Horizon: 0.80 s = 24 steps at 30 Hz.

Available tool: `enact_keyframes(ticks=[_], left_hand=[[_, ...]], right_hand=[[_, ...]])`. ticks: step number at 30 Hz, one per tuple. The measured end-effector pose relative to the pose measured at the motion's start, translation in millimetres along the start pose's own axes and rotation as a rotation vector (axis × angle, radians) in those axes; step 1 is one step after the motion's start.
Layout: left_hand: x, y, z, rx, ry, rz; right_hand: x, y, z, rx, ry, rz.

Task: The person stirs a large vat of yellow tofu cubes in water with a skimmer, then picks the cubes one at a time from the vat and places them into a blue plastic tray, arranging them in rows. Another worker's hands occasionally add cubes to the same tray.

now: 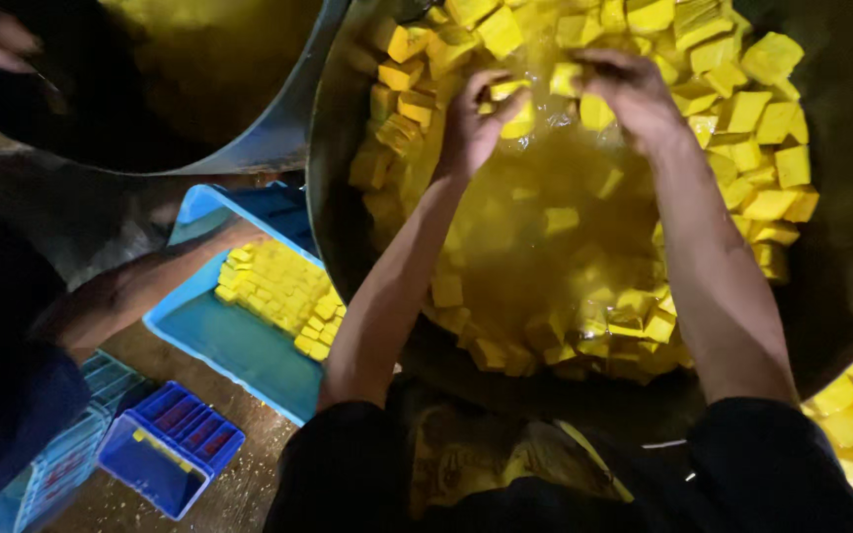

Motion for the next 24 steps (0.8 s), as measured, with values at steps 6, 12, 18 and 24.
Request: enact_keyframes(ticks=[6, 12, 18, 24], left_hand=[[26, -14, -36, 0.218, -0.056, 0.005], [79, 27, -23, -0.205, 0.022, -1.250], [106, 30, -36, -0.294, -0.117, -1.507], [125, 23, -50, -0.403, -0.245, -1.585]], right_hand=[[-17, -30, -63, 0.164, -0.017, -0.014], [-6, 24, -83, -0.056, 0.102, -0.216], [22, 51, -97, -0.112, 0.067, -0.266], [66, 97, -106, -0.672, -0.043, -1.086]])
Point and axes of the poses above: each hand's wrist, its own z-axis towards the middle knuckle, its own x-axis out of the palm, y = z × x, the point moved 9 cm from there along z, towards the middle knuckle, and after that the axes turned 5 degrees about -z, right-handed, at the moved point
